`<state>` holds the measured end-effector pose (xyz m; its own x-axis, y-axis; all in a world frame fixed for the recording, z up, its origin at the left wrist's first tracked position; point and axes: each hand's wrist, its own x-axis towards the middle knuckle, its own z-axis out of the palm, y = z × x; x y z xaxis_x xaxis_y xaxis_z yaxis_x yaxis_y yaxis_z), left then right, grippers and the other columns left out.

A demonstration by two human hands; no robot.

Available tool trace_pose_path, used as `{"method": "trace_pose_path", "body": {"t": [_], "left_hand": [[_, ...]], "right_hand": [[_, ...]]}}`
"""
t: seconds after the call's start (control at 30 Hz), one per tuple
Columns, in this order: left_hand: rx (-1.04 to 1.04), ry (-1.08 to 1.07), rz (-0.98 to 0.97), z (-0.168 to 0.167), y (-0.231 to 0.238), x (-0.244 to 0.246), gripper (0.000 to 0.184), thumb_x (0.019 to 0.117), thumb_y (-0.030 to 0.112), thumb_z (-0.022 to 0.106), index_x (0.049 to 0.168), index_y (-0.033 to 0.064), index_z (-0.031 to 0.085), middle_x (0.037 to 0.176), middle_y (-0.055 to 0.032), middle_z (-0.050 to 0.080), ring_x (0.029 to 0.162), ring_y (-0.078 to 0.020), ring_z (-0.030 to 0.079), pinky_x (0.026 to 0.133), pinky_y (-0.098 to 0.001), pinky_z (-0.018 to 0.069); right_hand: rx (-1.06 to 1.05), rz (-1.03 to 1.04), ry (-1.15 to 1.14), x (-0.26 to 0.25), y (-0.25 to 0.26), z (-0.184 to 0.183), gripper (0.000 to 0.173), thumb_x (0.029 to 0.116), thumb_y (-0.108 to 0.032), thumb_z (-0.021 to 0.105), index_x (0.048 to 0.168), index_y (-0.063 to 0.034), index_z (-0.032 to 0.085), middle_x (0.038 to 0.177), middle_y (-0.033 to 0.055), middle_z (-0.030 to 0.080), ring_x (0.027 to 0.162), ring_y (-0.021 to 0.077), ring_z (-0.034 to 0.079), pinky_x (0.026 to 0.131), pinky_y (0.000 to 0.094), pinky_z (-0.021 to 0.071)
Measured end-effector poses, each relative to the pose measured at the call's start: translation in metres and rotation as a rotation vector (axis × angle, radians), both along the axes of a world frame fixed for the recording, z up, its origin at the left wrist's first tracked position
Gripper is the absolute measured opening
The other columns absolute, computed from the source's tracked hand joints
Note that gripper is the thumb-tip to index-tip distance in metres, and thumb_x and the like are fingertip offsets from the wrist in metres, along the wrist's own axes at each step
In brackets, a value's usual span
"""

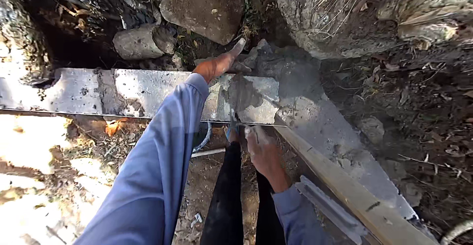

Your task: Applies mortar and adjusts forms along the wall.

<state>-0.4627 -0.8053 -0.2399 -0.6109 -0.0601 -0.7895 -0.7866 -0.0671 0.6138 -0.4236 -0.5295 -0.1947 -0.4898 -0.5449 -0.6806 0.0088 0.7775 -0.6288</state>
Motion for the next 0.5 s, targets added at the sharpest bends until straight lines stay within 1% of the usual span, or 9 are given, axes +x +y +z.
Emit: {"method": "trace_pose_path", "body": {"t": [0.03,0.07,0.13,0.17,0.23,0.3,0.37,0.43,0.5], "left_hand": [[-0.002,0.001,-0.018,0.0,0.0,0.0,0.094,0.1032,0.067,0.002,0.131,0.0017,0.064,0.133,-0.0175,0.066,0.128,-0.0278,0.059,0.111,-0.0497,0.0405],[-0.001,-0.005,-0.042,0.0,0.001,0.001,0.093,0.1026,0.068,0.003,0.135,0.0034,0.062,0.137,-0.0168,0.063,0.131,-0.0278,0.057,0.112,-0.0511,0.039],[-0.035,-0.011,-0.093,-0.002,-0.001,0.001,0.088,0.1031,0.068,0.006,0.145,0.0065,0.053,0.146,-0.0161,0.056,0.137,-0.0271,0.052,0.115,-0.052,0.0372],[-0.056,-0.027,-0.101,-0.003,0.001,0.003,0.087,0.1037,0.067,0.007,0.147,0.0064,0.051,0.148,-0.017,0.054,0.138,-0.0276,0.051,0.115,-0.0523,0.0375],[-0.077,-0.041,-0.113,-0.008,0.005,0.003,0.087,0.1038,0.067,0.007,0.148,0.0053,0.049,0.15,-0.0185,0.052,0.139,-0.029,0.05,0.115,-0.0531,0.0371],[-0.084,-0.029,-0.133,-0.014,0.002,0.001,0.089,0.103,0.069,0.007,0.149,0.0048,0.048,0.154,-0.0186,0.048,0.145,-0.0307,0.043,0.119,-0.0554,0.0315],[-0.097,-0.019,-0.116,-0.019,0.006,0.003,0.09,0.1021,0.07,0.007,0.148,0.0059,0.05,0.154,-0.0178,0.048,0.144,-0.03,0.044,0.119,-0.0557,0.0316],[-0.158,-0.009,-0.112,-0.013,0.004,0.0,0.085,0.1036,0.068,0.009,0.148,0.0077,0.05,0.153,-0.0166,0.05,0.143,-0.0295,0.046,0.117,-0.0554,0.0334],[-0.174,-0.049,-0.207,-0.006,0.008,0.005,0.085,0.1039,0.067,0.009,0.153,0.0085,0.044,0.157,-0.0171,0.044,0.146,-0.0308,0.041,0.119,-0.0565,0.0305]], "right_hand": [[0.052,0.03,-0.049,-0.003,0.001,-0.004,0.051,0.1089,-0.047,0.036,0.109,-0.0062,0.066,0.071,0.0029,0.057,0.064,0.0175,0.059,0.066,0.0419,0.0517],[0.073,0.018,-0.064,-0.004,0.004,-0.01,0.051,0.109,-0.046,0.037,0.112,-0.0051,0.067,0.073,0.0046,0.058,0.066,0.019,0.06,0.068,0.0433,0.0519],[0.054,-0.041,-0.046,-0.002,0.007,-0.02,0.049,0.1087,-0.046,0.038,0.108,-0.0072,0.067,0.068,0.0007,0.055,0.058,0.0147,0.056,0.06,0.0382,0.051],[0.056,-0.055,-0.041,0.006,0.01,-0.016,0.048,0.1086,-0.045,0.038,0.106,-0.007,0.067,0.067,0.0007,0.055,0.058,0.0149,0.056,0.06,0.0386,0.0512],[0.031,-0.071,0.029,0.011,0.008,-0.008,0.049,0.108,-0.046,0.038,0.106,-0.0062,0.067,0.066,0.0018,0.056,0.059,0.0171,0.058,0.06,0.0414,0.052],[0.037,-0.071,0.044,0.014,0.008,-0.011,0.049,0.1085,-0.044,0.036,0.104,-0.0059,0.065,0.066,0.0018,0.055,0.058,0.0166,0.058,0.059,0.0401,0.0518],[0.075,-0.074,-0.019,0.008,0.008,-0.015,0.049,0.11,-0.044,0.035,0.105,-0.0058,0.065,0.069,0.0028,0.055,0.06,0.0168,0.057,0.062,0.0398,0.0516],[0.011,-0.092,0.008,0.003,0.004,-0.013,0.046,0.1088,-0.042,0.038,0.105,-0.0063,0.066,0.066,0.0003,0.053,0.056,0.0139,0.055,0.058,0.037,0.0515],[0.037,-0.097,-0.003,0.007,0.008,-0.012,0.044,0.1087,-0.04,0.038,0.102,-0.007,0.065,0.066,-0.0004,0.052,0.057,0.0131,0.054,0.058,0.0361,0.0501]]}}
